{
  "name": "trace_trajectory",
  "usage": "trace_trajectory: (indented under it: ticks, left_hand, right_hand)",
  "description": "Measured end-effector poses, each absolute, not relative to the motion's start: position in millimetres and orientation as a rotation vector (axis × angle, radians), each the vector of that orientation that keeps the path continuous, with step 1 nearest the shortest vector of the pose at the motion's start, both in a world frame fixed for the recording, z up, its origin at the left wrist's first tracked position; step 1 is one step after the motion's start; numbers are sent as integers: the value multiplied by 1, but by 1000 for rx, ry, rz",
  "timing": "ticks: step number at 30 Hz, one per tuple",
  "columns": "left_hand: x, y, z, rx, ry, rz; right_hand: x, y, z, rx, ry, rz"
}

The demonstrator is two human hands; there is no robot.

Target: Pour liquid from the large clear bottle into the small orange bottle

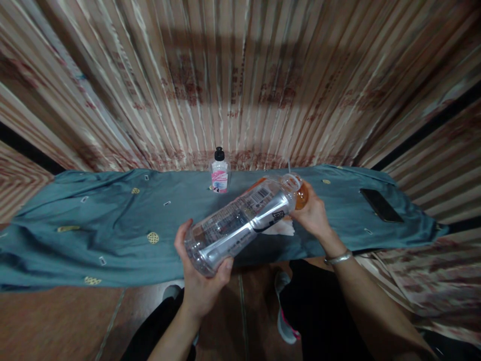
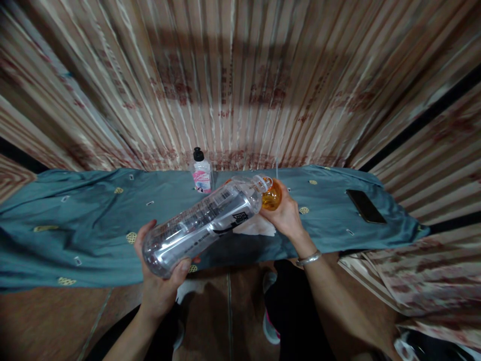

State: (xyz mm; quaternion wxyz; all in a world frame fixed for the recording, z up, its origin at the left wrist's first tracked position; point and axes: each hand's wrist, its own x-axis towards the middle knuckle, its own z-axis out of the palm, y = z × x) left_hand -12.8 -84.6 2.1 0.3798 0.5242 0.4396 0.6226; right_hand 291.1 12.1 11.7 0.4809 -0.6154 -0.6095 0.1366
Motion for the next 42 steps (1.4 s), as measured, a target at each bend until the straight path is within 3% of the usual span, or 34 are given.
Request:
trace_trajectory:
  ticks: [42]
  left_hand:
    - [-5,-85,3,1344,1150,1694]
  right_hand:
    - [295,13,7,-1510,-1504,324]
